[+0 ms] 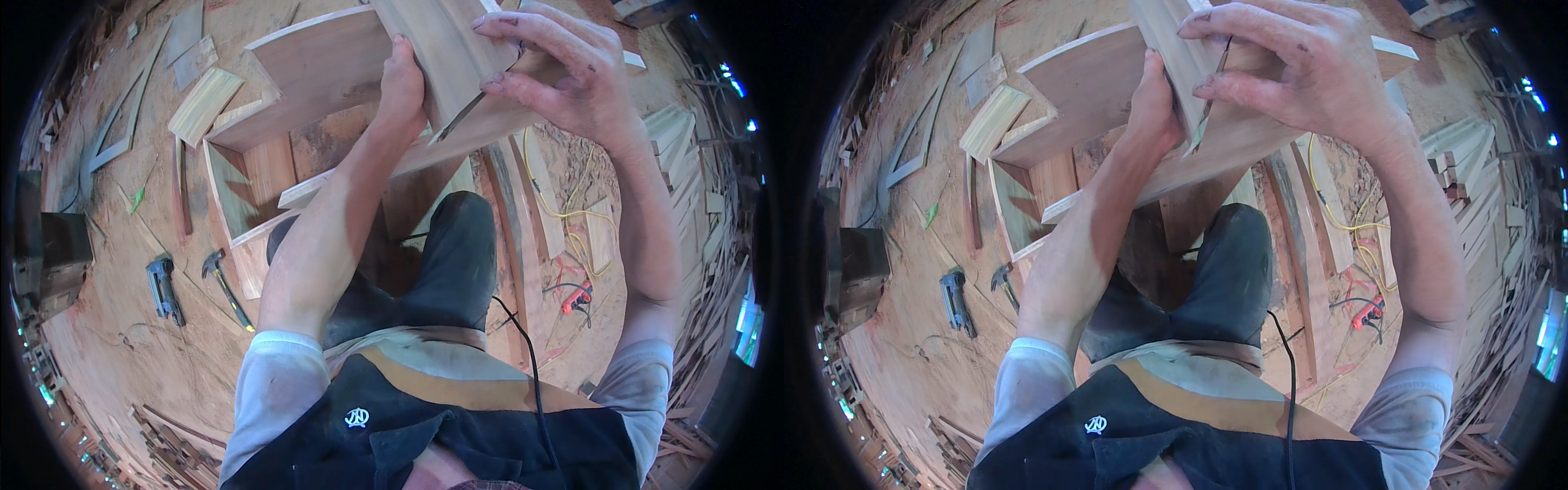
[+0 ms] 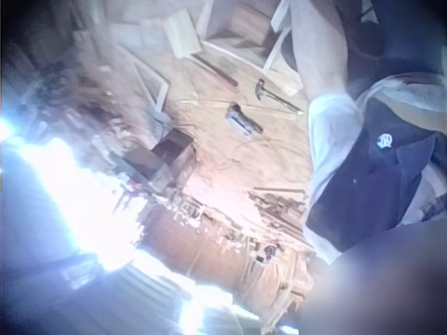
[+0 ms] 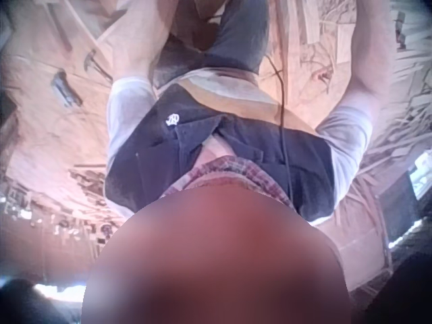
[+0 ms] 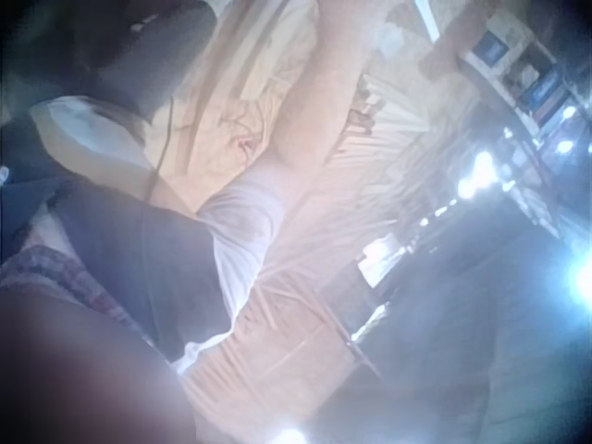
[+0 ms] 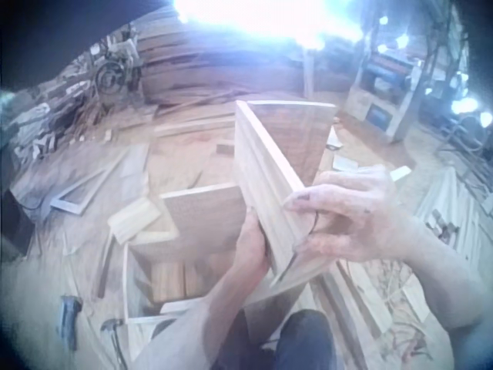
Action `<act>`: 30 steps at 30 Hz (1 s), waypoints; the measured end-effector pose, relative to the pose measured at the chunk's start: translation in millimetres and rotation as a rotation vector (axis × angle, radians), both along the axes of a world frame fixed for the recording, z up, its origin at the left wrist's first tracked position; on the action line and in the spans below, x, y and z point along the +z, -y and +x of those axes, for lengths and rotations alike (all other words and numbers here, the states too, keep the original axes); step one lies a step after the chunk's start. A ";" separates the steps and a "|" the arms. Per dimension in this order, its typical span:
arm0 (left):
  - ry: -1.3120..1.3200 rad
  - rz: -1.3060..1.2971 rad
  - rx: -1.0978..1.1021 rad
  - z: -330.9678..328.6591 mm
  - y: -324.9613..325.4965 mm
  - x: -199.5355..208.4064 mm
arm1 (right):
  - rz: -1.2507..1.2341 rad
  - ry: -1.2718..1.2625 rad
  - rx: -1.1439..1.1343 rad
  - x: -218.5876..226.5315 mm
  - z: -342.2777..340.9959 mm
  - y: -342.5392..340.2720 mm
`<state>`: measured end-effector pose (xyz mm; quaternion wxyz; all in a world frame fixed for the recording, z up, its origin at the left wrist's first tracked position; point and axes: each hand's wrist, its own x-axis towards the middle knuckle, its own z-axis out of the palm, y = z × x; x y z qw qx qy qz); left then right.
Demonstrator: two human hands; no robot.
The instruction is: The person assembles a wooden structure by fitting wooden pieces together and then uses an orbital sander to smooth the surfaces. The person repeatedly aligns and adjusts the pieces before sanding them.
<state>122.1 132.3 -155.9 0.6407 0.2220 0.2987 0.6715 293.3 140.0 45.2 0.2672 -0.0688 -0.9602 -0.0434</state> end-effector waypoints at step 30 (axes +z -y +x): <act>-0.306 -0.252 -0.213 -6.7 37.6 19.6 | 0.035 0.036 -0.003 8.7 -2.6 10.7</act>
